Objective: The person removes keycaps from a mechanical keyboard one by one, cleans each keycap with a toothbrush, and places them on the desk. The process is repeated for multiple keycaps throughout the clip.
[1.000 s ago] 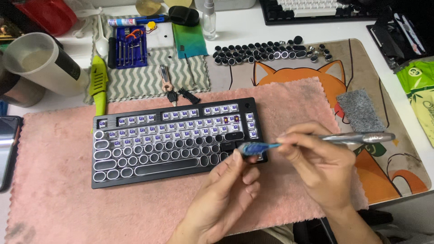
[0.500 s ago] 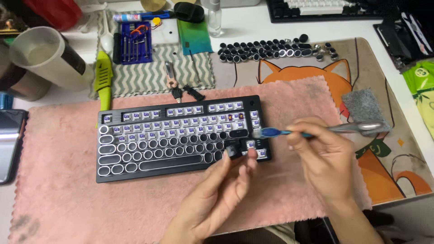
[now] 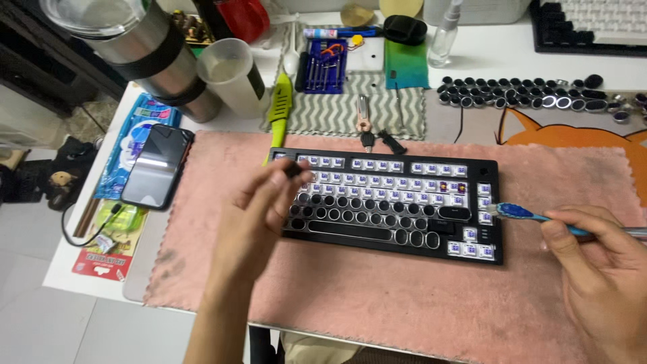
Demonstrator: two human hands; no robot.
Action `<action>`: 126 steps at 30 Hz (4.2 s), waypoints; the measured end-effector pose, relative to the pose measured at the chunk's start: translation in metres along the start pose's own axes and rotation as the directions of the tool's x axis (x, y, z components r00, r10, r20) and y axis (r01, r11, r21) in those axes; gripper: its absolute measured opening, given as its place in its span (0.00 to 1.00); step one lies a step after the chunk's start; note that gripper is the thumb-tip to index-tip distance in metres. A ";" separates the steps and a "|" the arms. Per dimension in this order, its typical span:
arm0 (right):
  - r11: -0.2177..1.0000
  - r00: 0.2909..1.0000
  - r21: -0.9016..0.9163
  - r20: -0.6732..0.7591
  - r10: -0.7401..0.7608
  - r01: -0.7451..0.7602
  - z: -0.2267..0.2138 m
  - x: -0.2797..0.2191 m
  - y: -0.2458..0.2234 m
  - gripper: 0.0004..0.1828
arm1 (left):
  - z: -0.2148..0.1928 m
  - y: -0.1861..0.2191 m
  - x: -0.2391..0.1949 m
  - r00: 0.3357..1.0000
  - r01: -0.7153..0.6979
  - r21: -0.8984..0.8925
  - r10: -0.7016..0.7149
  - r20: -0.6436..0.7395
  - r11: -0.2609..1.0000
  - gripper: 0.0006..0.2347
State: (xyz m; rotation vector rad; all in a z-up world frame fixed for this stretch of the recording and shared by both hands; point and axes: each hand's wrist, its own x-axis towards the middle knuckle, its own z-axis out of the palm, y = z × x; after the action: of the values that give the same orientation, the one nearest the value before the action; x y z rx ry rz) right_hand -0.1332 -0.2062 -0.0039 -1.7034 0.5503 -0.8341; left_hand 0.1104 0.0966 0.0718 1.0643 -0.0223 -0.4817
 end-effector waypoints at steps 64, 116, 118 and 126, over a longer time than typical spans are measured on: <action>0.979 0.990 -0.192 -0.136 0.043 -0.069 0.005 0.008 -0.019 0.07 | -0.029 0.016 0.074 0.982 -0.132 0.852 0.186 0.042 0.506 0.14; 1.000 0.989 0.018 -0.147 -0.014 0.016 0.005 0.016 -0.021 0.03 | 0.160 -0.104 0.108 0.687 -0.718 0.588 0.245 0.684 0.373 0.12; 0.998 0.987 0.052 -0.154 -0.038 0.047 0.005 0.015 -0.013 0.03 | 0.157 -0.093 0.063 0.666 -0.725 0.542 0.235 0.708 0.425 0.14; 0.972 0.985 0.230 -0.171 -0.009 0.049 0.009 0.009 -0.011 0.06 | 0.127 -0.090 -0.031 0.753 -0.491 0.410 0.138 0.644 0.769 0.13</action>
State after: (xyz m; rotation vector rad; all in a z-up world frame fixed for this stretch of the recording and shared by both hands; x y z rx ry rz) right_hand -0.1208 -0.2040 0.0072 -1.4370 0.5209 -1.0299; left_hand 0.0183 -0.0322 0.0653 1.4141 -0.9551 -0.4684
